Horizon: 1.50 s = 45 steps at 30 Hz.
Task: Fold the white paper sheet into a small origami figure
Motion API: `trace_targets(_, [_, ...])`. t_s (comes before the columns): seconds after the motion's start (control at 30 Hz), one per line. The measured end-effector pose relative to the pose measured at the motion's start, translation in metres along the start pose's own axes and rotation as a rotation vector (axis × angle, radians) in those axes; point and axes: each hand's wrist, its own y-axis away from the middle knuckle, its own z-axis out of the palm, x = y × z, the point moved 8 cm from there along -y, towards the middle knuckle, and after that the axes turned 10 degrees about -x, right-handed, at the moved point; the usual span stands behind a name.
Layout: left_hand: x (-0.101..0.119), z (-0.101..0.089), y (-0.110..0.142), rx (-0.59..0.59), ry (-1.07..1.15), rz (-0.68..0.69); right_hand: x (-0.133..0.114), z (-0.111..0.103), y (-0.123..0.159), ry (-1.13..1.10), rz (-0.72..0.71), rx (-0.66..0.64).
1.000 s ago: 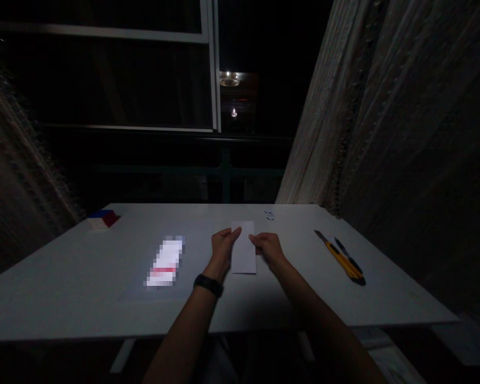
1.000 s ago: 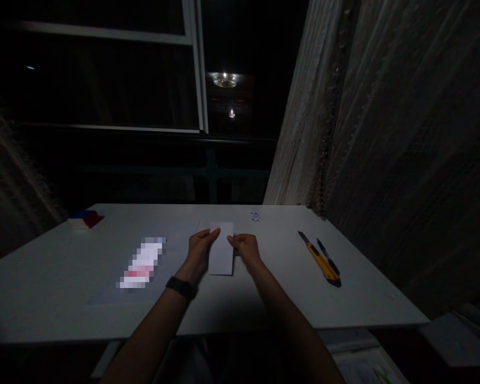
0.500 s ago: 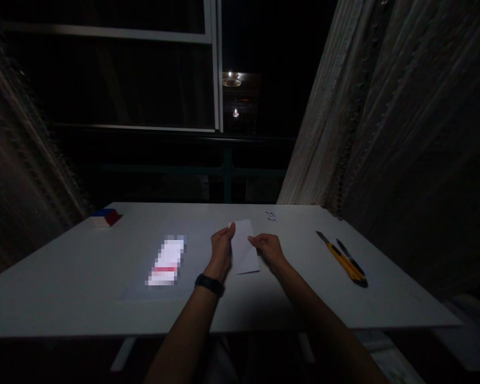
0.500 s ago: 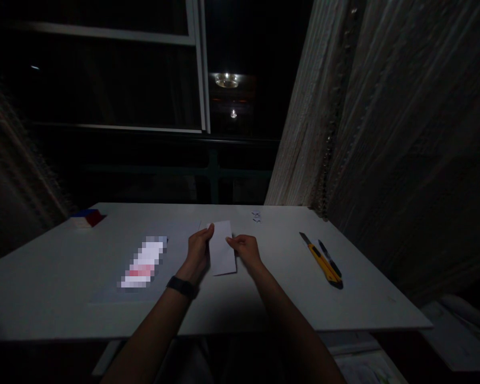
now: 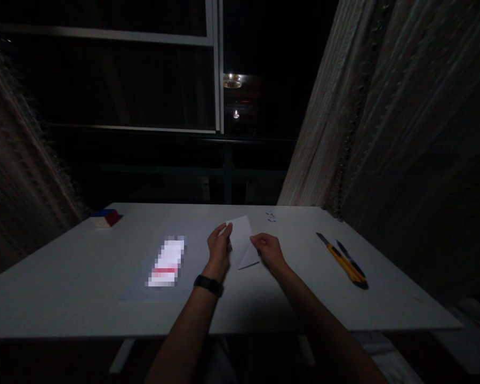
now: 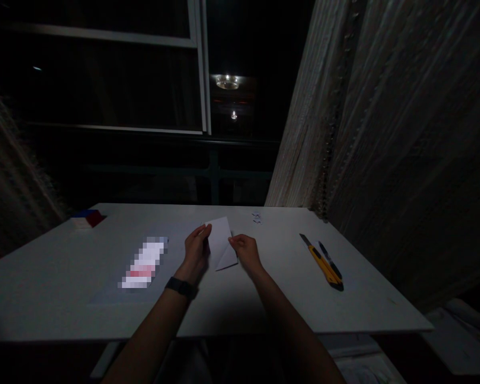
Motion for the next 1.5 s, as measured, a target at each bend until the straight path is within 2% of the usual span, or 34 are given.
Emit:
trace_targets(0.07, [0.002,0.004,0.001,-0.059,0.011,-0.062,-0.011,-0.006,-0.003,0.107,-0.029,-0.066])
trace_targets(0.1, [0.004,0.006,0.001,-0.092,-0.025,-0.085,-0.014,-0.007,-0.004,0.177,-0.015,-0.139])
trace_targets(0.2, [0.012,0.019,0.004,-0.275,-0.177,-0.078,-0.032,-0.01,-0.005,0.43,-0.059,-0.278])
trace_targets(0.3, [0.005,0.032,0.009,-0.458,-0.346,-0.124,-0.038,-0.005,-0.002,0.619,-0.078,-0.422])
trace_targets(0.37, [-0.004,0.036,0.012,-0.518,-0.426,-0.181,-0.036,0.0,0.001,0.648,-0.064,-0.512])
trace_targets(0.53, [-0.011,0.03,0.01,-0.461,-0.485,-0.221,-0.029,0.0,0.002,0.581,-0.007,-0.557])
trace_targets(0.73, [-0.014,0.036,0.018,-0.634,-0.615,-0.263,-0.023,0.002,0.002,0.513,0.039,-0.615])
trace_targets(0.87, [-0.012,0.037,0.021,-0.675,-0.674,-0.267,-0.022,0.004,0.003,0.508,0.052,-0.652])
trace_targets(1.03, [-0.011,0.035,0.018,-0.648,-0.712,-0.258,-0.025,0.003,0.004,0.505,0.053,-0.646])
trace_targets(1.23, [-0.013,0.032,0.015,-0.6,-0.657,-0.26,-0.029,-0.007,0.005,0.478,0.058,-0.598])
trace_targets(1.5, [-0.011,0.032,0.015,-0.614,-0.618,-0.261,-0.034,-0.023,0.014,0.526,0.075,-0.587])
